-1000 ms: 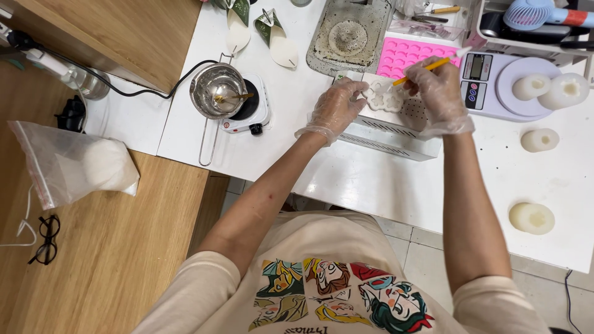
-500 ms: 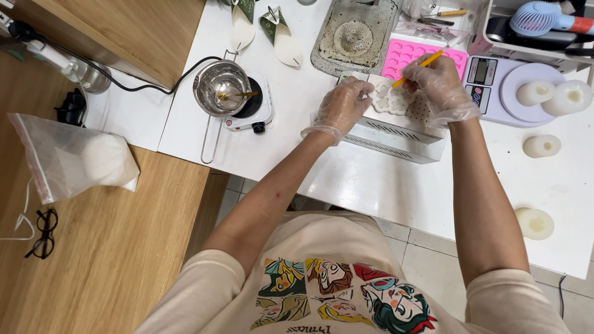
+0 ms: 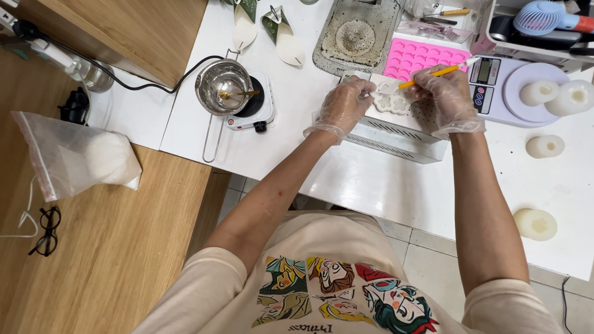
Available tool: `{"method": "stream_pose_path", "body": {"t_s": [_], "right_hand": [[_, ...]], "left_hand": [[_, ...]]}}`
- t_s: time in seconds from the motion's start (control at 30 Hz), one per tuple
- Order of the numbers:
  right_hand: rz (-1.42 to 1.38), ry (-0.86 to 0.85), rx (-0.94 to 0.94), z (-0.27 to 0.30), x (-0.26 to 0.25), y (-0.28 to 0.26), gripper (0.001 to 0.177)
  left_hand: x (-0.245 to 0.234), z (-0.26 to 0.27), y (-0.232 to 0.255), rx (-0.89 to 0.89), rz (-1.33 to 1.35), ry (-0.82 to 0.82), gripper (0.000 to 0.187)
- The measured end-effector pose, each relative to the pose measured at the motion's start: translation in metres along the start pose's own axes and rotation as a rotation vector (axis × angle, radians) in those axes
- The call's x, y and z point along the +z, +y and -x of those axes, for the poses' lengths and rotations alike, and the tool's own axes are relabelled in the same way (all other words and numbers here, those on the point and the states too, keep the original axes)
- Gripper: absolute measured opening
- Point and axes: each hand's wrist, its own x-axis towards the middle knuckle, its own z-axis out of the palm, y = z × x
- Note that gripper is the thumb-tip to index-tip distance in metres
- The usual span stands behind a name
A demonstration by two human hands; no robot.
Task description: The person is melting wax on a heater, adding ingredients with a spoon, and pouring the melted wax into a mold to make decorative candles.
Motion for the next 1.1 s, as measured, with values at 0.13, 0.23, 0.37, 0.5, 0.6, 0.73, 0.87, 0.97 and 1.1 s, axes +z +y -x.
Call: {"method": "stream_pose_path", "body": {"t_s": [0.13,0.23,0.37,0.5,0.6,0.73,0.87,0.97,1.1], "right_hand": [[0.054,0.012,-0.053,-0.002,-0.007,0.005,0.005],[0.163,-0.019,-0.131,0.002,-0.003,0.003,0.005],[0.299,0.013,-0.187,0.01,0.01,0.002,0.006],[0.256,0.048,-0.213,0.01,0.012,0.012,0.006],[0.166,0.077,-0.124,0.008,0.009,0.015,0.004],[0.11,0.04,-0.122,0.007,0.007,0.016,0.004],[-0.011,0.059,-0.061,0.009,0.009,0.012,0.003],[-0.04,0.07,-0.048,0.014,0.011,0.004,0.004],[0.006,0.07,-0.082,0.017,0.006,0.0,0.005]], "left_hand": [[0.003,0.0,-0.005,0.031,0.009,0.015,0.019],[0.003,0.0,-0.006,0.05,0.007,0.024,0.02],[0.002,0.0,-0.004,0.019,0.021,0.008,0.021],[0.002,0.001,-0.004,0.035,0.011,0.021,0.021],[-0.002,0.003,0.002,0.033,-0.005,0.015,0.02],[0.001,0.003,-0.003,0.168,-0.156,0.038,0.023],[0.004,0.003,-0.005,0.221,-0.203,0.046,0.025],[0.003,0.004,-0.003,0.238,-0.216,0.05,0.027],[0.002,0.004,0.0,0.248,-0.201,0.065,0.029]]}}
